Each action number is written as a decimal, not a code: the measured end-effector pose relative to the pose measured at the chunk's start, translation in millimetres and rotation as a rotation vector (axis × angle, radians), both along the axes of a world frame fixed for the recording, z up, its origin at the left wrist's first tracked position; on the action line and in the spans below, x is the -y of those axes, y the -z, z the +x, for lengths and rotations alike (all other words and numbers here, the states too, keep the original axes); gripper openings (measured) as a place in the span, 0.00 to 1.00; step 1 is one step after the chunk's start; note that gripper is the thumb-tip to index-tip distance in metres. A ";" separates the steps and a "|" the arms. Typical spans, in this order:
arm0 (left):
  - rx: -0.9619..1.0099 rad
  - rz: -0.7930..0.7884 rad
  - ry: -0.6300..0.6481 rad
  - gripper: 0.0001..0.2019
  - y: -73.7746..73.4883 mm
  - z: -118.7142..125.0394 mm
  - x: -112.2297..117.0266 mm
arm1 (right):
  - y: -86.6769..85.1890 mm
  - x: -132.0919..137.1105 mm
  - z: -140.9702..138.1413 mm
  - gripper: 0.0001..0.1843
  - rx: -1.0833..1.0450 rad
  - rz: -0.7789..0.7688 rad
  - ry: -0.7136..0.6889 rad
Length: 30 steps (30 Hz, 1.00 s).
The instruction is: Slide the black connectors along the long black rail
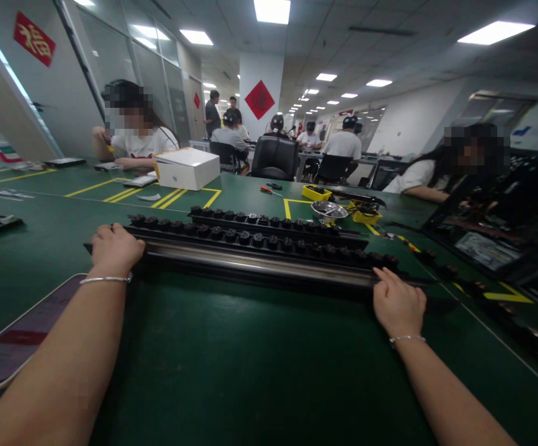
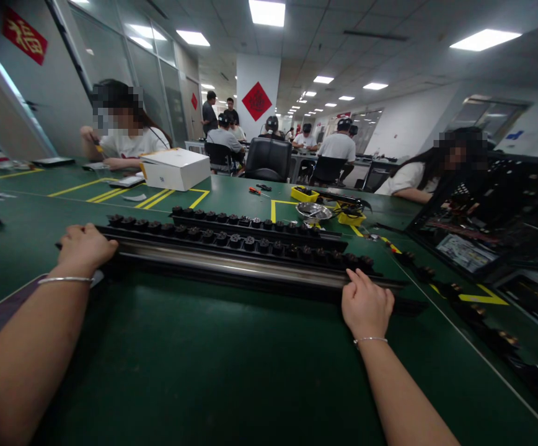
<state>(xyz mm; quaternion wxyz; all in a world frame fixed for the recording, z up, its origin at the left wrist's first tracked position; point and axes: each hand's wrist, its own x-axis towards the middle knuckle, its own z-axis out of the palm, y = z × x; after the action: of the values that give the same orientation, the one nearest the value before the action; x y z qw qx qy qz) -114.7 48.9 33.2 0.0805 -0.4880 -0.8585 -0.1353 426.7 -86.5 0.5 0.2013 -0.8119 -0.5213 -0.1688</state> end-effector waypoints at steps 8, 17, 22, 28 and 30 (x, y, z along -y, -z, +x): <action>0.008 -0.017 -0.012 0.30 -0.3 2.5 2.6 | 1.7 -0.8 -0.2 0.25 -0.008 0.027 -0.005; 0.008 -0.066 -0.004 0.30 -2.6 5.9 1.3 | 3.0 -0.6 0.1 0.25 0.003 0.033 -0.008; 0.144 -0.105 -0.012 0.31 -9.6 11.8 5.2 | 3.3 -0.8 0.5 0.25 0.008 0.031 -0.008; 0.155 -0.118 -0.031 0.30 -16.8 22.6 10.3 | 1.4 -0.6 0.0 0.25 -0.002 0.024 -0.014; 0.159 -0.107 -0.030 0.30 -16.4 23.1 10.4 | 0.8 -0.4 -0.3 0.25 -0.001 0.021 -0.014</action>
<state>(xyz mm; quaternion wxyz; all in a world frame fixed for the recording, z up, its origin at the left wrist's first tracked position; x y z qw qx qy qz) -91.6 38.5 49.5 -0.0123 -0.4666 -0.8754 -0.1262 426.5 -86.1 -0.3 0.2111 -0.8063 -0.5249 -0.1724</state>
